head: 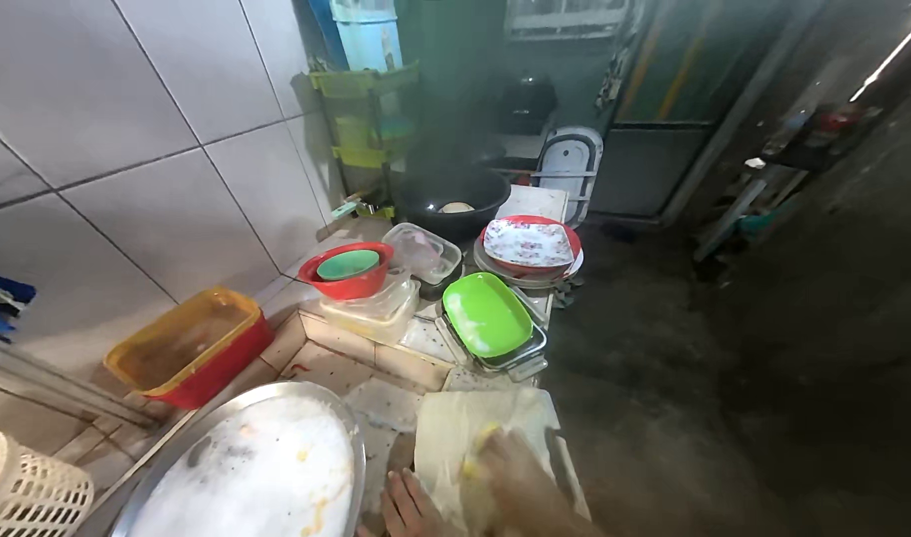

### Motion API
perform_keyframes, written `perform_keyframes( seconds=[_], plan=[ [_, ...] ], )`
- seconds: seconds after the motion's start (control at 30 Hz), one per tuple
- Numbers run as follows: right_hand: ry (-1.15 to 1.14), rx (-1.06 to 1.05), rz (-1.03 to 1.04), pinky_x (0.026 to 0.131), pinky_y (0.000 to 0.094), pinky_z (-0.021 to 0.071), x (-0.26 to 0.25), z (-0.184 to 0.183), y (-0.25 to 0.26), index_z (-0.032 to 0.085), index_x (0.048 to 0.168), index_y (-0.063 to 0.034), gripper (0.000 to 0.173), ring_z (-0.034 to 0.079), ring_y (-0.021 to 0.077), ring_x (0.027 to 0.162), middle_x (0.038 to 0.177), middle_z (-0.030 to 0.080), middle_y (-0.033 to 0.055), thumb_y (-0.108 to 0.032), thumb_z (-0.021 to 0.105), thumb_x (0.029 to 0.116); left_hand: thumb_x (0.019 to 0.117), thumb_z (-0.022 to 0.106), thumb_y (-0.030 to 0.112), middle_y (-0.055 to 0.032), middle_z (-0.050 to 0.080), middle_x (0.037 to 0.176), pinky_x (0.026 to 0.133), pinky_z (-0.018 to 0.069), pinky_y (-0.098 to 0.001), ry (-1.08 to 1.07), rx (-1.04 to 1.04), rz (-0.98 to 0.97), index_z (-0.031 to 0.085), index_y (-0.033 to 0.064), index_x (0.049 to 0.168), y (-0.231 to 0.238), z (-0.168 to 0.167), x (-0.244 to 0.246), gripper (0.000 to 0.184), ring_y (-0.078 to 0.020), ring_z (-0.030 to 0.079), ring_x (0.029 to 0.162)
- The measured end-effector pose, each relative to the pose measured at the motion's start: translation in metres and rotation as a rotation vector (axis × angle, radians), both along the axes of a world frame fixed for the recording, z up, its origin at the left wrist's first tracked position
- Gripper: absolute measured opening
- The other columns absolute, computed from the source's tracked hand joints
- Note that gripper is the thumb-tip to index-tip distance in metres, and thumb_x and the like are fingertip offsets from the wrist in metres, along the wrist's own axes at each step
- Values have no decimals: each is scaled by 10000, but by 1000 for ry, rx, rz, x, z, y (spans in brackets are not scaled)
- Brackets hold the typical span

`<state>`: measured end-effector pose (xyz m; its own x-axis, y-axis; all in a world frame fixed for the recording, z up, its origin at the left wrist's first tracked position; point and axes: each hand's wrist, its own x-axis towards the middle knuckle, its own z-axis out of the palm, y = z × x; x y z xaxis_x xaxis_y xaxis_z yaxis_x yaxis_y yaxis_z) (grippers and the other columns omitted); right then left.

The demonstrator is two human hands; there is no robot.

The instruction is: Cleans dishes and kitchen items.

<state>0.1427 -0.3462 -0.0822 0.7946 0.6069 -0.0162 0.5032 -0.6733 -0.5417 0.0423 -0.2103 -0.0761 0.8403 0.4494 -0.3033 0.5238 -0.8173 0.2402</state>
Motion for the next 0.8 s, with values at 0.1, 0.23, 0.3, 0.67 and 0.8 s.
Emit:
perform_keyframes(
  seconds=[0.1, 0.23, 0.3, 0.67, 0.8],
  plan=[
    [44, -49, 107, 1008, 569, 487, 16, 10, -15, 674, 1216, 58, 284, 580, 466, 1207, 1280, 633, 253, 16, 595, 947, 642, 735, 806, -345, 332, 1574, 1121, 173, -784, -140, 37, -26, 326, -129, 1525, 1, -14, -4, 1350, -544, 306, 1462],
    [95, -128, -352, 1096, 586, 417, 56, 3, -15, 654, 1309, -10, 331, 485, 437, 1345, 1401, 576, 205, -66, 590, 989, 639, 647, 896, -344, 313, 1584, 1133, 182, -769, -111, 52, -34, 315, -127, 1529, 3, -12, -4, 1397, -536, 302, 1467],
    [88, -95, -204, 1053, 589, 455, 4, 8, -9, 658, 1290, 27, 340, 530, 470, 1288, 1360, 594, 254, -17, 597, 958, 662, 672, 865, -339, 258, 1610, 1146, 137, -765, -58, 24, -32, 284, -120, 1544, 1, -8, -1, 1378, -527, 245, 1494],
    [-7, -20, 7, 937, 575, 533, -22, 0, -8, 707, 1153, 48, 273, 624, 477, 1131, 1203, 660, 273, 11, 672, 885, 670, 763, 764, -350, 289, 1591, 1120, 164, -786, -61, 37, -24, 292, -127, 1538, 0, -8, 0, 1330, -546, 276, 1473],
    [86, -128, -15, 1061, 558, 449, 36, 9, -4, 647, 1298, 18, 310, 546, 446, 1264, 1339, 603, 243, -66, 555, 1014, 680, 611, 902, -333, 214, 1628, 1154, 109, -762, 17, 29, -16, 219, -120, 1563, 2, -7, 1, 1406, -509, 216, 1510]
  ],
)
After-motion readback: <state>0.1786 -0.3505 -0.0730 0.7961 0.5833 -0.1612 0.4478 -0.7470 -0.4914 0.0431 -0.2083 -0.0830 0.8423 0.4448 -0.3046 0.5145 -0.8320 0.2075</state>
